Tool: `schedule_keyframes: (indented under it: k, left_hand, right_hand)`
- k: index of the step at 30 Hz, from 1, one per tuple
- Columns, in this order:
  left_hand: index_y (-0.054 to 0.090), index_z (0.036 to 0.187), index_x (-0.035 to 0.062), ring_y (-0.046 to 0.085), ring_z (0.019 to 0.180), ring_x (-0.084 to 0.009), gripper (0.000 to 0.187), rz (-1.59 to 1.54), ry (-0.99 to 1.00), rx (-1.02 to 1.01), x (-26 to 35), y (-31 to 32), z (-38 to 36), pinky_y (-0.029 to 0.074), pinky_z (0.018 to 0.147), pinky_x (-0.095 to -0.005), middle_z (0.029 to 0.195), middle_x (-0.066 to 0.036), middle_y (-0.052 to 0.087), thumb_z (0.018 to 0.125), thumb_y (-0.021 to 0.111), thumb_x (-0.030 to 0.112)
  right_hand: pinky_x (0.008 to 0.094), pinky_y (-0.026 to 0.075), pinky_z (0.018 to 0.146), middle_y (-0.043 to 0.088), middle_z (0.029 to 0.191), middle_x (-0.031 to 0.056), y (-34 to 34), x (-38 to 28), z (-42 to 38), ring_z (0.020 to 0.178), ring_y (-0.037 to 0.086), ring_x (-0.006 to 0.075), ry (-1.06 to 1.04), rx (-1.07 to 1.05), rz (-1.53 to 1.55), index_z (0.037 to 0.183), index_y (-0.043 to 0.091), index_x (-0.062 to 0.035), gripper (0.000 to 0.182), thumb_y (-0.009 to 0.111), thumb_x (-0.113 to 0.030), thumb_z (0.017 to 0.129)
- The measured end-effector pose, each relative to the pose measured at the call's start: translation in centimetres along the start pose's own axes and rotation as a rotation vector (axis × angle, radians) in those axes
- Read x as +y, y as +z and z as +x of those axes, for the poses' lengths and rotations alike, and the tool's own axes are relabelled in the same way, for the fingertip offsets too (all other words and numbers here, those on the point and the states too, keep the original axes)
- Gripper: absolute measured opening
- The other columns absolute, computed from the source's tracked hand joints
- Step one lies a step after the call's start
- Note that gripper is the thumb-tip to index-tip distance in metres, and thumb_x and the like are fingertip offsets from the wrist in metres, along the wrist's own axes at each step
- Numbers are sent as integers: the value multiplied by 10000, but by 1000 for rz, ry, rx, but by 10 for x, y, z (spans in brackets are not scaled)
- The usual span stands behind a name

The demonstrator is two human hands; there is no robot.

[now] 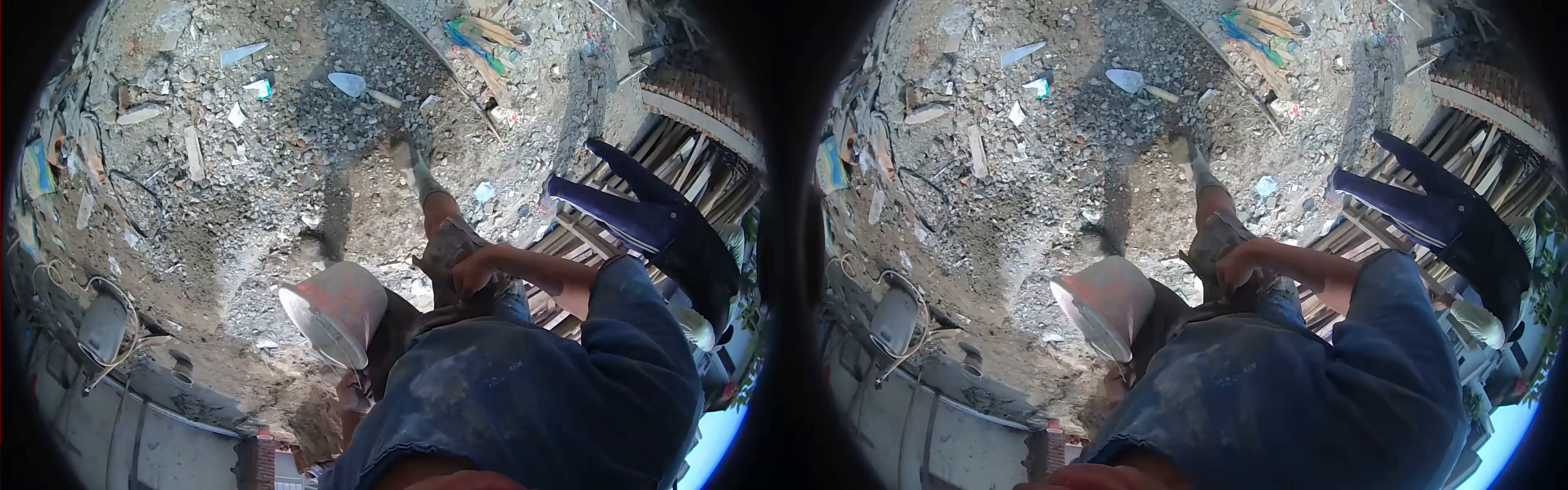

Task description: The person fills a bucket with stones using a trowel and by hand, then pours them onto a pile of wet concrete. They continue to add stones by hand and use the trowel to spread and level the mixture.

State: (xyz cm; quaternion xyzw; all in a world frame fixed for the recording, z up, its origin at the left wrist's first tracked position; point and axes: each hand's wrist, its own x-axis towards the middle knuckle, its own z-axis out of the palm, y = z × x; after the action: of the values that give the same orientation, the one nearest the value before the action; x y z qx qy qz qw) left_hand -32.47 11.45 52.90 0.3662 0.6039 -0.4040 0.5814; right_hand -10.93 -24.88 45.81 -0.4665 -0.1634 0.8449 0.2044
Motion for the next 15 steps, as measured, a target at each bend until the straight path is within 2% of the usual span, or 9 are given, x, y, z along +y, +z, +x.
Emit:
schedule_keyframes:
  k: [3,4,5,6,8,10,11,12,15]
  left_hand:
    - [538,856,51,330,370,-123,242,-266,58,-157,-12,34,-12,256,344,-243,525,16,415,713,579,242]
    - [547,914,39,421,470,-117,279,-385,31,-313,-30,19,0,312,387,-226,650,-29,492,703,599,213]
    - [547,914,39,421,470,-117,279,-394,36,-312,-26,30,-4,312,387,-226,650,-29,492,703,599,213]
    - [555,935,31,466,565,-129,283,-514,136,-336,-16,51,-6,353,448,-231,719,-54,514,698,602,179]
    - [563,957,23,511,660,-141,293,-640,229,-358,-8,59,9,395,508,-236,788,-80,536,694,606,144]
    - [572,1003,20,524,820,-190,331,-768,285,-354,-15,45,47,442,637,-300,863,-105,546,677,594,74]
    - [546,985,17,531,735,-214,301,-837,325,-331,-14,42,67,442,694,-353,857,-108,533,688,557,66]
    - [548,994,15,533,766,-215,293,-894,342,-308,-12,43,87,438,699,-359,867,-105,534,707,550,74]
    - [539,1047,-6,544,840,-236,324,-1074,407,-292,1,51,135,445,755,-359,949,-124,546,728,526,46]
  right_hand:
    - [358,542,580,651,829,97,2,40,13,712,635,218,15,-107,54,978,675,-105,314,612,-372,825]
    - [358,542,580,651,829,97,0,44,17,712,635,218,17,-120,41,978,675,-105,314,612,-372,825]
    - [333,538,584,653,825,95,-5,46,20,704,635,203,-16,-106,-3,985,668,-104,303,607,-357,829]
    - [308,534,587,654,820,93,-16,35,12,695,634,188,-49,-87,-46,992,662,-103,293,601,-342,834]
    - [271,522,593,658,837,89,-51,4,-18,689,631,158,-3,-7,90,1043,628,-79,305,597,-304,838]
    - [267,518,582,650,823,79,-70,14,5,674,627,146,-114,476,494,1060,590,-44,285,589,-239,852]
    - [270,518,577,629,794,66,-84,20,23,647,613,143,-241,770,675,1035,573,-17,237,577,-181,862]
    - [258,509,571,607,766,64,-108,26,41,623,594,129,-353,922,816,1007,568,-5,198,574,-138,860]
    - [246,489,552,604,772,72,-188,41,78,630,580,114,-262,947,859,989,567,-2,181,581,-120,853]
